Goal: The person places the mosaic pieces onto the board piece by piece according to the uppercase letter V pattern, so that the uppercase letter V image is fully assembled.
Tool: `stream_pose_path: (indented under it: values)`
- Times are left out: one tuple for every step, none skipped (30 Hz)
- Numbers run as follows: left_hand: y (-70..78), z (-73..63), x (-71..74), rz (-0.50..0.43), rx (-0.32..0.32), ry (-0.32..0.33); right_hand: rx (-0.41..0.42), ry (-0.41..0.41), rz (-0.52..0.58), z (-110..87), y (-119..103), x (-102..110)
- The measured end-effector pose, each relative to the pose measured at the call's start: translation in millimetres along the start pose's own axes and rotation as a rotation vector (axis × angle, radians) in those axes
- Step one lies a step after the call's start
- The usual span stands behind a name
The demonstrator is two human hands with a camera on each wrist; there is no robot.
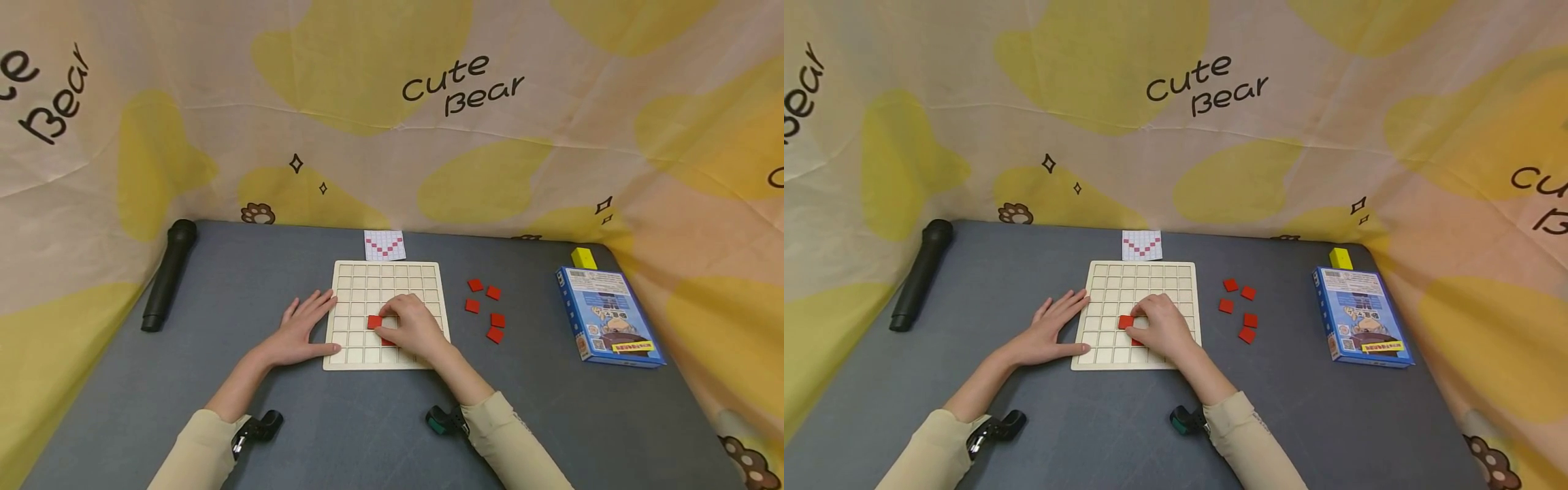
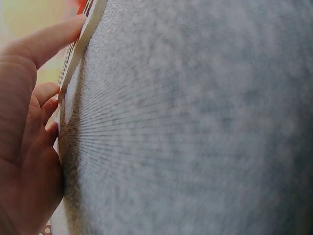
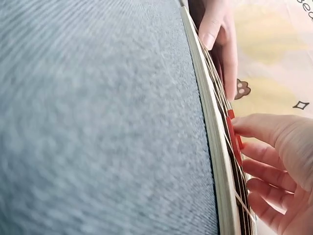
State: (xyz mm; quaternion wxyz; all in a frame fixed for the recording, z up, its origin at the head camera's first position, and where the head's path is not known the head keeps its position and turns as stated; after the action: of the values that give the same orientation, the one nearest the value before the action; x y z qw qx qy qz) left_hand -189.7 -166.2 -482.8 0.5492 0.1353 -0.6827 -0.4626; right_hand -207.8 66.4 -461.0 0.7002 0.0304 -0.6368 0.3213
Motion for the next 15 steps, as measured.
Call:
stream_pose_path:
  values:
    - [0.1, 0.0, 0.0, 0.000, 0.000, -0.001, 0.000, 0.002, -0.002, 0.1, -0.9, 0.0]
    - [0.3, 0.0, 0.0, -0.003, 0.000, -0.003, 0.000, 0.004, -0.006, 0.2, -1.3, -0.5]
    - [0.6, -0.1, -0.1, -0.005, 0.001, -0.005, 0.001, 0.008, -0.006, -0.1, -1.7, -0.6]
    - [0.7, -0.1, -0.2, -0.004, 0.002, -0.007, 0.002, 0.013, -0.009, -0.5, -1.9, -0.8]
    - [0.9, -0.1, -0.4, -0.004, 0.004, -0.009, 0.003, 0.016, -0.012, -1.0, -2.2, -1.0]
    - [0.8, -0.1, -0.5, -0.006, 0.004, -0.011, 0.006, 0.019, -0.011, -1.5, -2.5, -1.1]
    - [0.9, -0.1, -0.5, -0.006, 0.003, -0.011, 0.011, 0.020, -0.013, -1.9, -2.6, -1.4]
    - [0.9, -0.1, -0.6, -0.006, 0.002, -0.011, 0.018, 0.019, -0.012, -2.4, -2.6, -1.6]
    - [0.7, -0.2, -0.7, -0.005, 0.002, -0.011, 0.024, 0.018, -0.010, -2.8, -2.3, -2.0]
    - [0.6, -0.2, -0.8, -0.005, 0.001, -0.011, 0.030, 0.019, -0.005, -3.4, -1.8, -2.0]
    - [0.1, -0.1, -0.8, -0.003, 0.001, -0.011, 0.032, 0.019, 0.008, -4.0, -0.9, -1.8]
    - [0.0, -0.1, -1.1, -0.001, 0.002, -0.011, 0.034, 0.022, 0.026, -4.7, 0.3, -1.3]
    - [-0.3, -0.1, -1.2, -0.001, 0.002, -0.011, 0.030, 0.023, 0.043, -5.5, 2.4, -0.7]
    - [-0.3, -0.1, -1.4, -0.003, 0.001, -0.011, 0.023, 0.030, 0.063, -6.6, 5.0, 0.7]
    - [-0.4, 0.0, -1.5, -0.006, 0.001, -0.011, 0.012, 0.039, 0.082, -7.8, 8.2, 2.6]
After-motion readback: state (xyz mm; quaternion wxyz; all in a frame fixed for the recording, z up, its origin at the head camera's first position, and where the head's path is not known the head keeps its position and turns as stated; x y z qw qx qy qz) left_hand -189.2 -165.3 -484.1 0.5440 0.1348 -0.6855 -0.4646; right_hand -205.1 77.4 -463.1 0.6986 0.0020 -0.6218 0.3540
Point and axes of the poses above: each hand's wrist, its own z-axis towards the middle knuckle, its own x-axis out of the back of the hand, y = z × x, the point moved 4 cm from there along z, towards the middle knuckle, and after that the axes turned 12 degrees about -z, right-handed, at the moved point
